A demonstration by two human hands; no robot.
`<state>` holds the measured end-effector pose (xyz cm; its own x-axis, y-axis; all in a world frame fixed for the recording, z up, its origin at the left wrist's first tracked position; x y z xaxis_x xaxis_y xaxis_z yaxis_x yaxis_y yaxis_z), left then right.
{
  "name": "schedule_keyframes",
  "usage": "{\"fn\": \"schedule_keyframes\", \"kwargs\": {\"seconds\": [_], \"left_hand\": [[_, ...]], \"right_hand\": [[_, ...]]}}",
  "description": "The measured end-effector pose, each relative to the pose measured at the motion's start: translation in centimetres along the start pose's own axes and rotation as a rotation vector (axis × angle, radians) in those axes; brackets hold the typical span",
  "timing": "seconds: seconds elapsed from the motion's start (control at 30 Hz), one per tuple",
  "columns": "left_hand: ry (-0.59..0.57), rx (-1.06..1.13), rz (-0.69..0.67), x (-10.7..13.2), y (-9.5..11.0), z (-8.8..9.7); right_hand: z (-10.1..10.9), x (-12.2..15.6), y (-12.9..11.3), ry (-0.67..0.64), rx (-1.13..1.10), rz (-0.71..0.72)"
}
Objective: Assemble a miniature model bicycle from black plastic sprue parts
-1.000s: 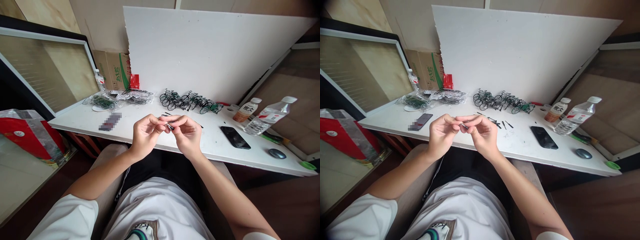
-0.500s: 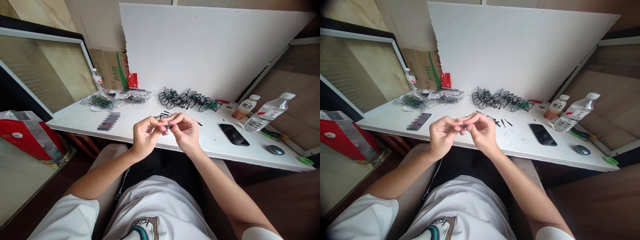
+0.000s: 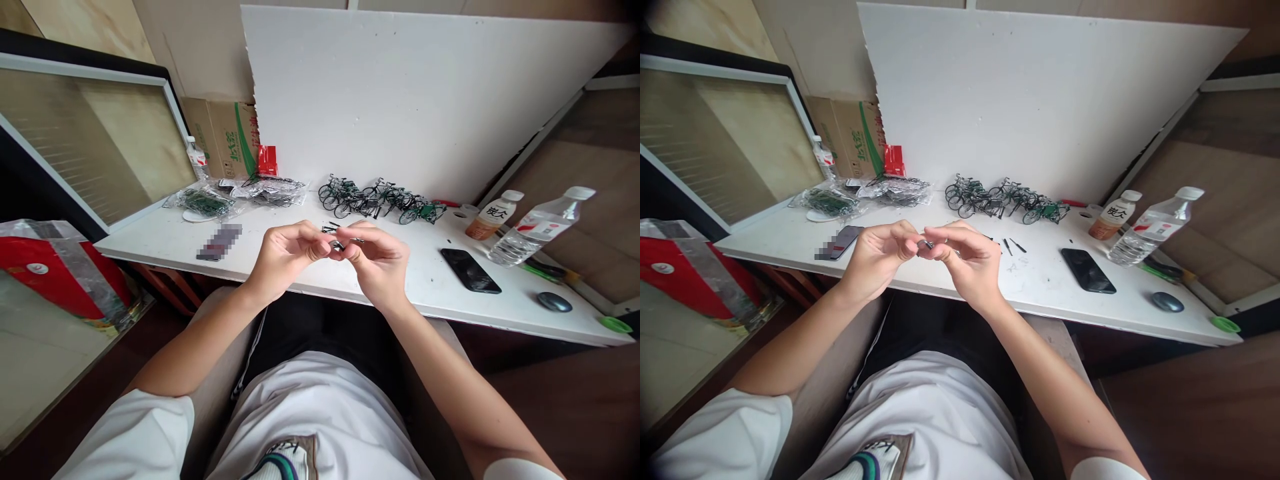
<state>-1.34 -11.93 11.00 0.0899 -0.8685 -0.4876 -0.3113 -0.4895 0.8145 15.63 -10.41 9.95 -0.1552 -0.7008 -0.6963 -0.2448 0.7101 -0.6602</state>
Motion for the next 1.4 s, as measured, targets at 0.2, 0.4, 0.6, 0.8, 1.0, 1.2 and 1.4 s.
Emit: {"fn": "schedule_keyframes", "kwargs": {"seconds": [0.2, 0.4, 0.6, 0.8, 1.0, 1.2, 1.4], "left_hand": [[0.039, 0.136, 0.190, -0.3, 0.0, 0.0], [0.016, 0.152, 0.172, -0.2, 0.2, -0.2], [0.046, 0.127, 0.102, 0.5, 0.5, -0.2], [0.066, 0.095, 0.030, 0.6, 0.3, -0.2], [0.043, 0.069, 0.064, 0.5, -0.1, -0.2], [0.020, 0.045, 0.045, 0.2, -0.5, 0.2], [0.040, -0.008, -0.003, 0.4, 0.1, 0.1]], "right_hand": [[0.2, 0.2, 0.0, -0.052, 0.069, 0.083], [-0.1, 0.1, -0.2, -0.175, 0.020, 0.024], [-0.3, 0.2, -0.6, -0.176, 0.042, 0.000], [-1.0, 0.8, -0.9, -0.175, 0.017, -0.025], [-0.9, 0.6, -0.9, -0.195, 0.028, -0.095], [-0.2, -0.3, -0.5, -0.237, -0.022, -0.091], [0.0, -0.5, -0.5, -0.265, 0.001, -0.111]]}}
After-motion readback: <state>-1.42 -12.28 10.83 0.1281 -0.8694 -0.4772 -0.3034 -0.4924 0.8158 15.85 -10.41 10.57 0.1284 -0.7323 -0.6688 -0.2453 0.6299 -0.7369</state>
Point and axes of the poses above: each hand's wrist, its own x-axis away from the middle knuckle, its own z-axis out of the back of the hand, y = z × x, the point moved 2 cm from there along -x, towards the middle knuckle, and after that the axes turned 15 degrees about y, right-handed, at the moved point
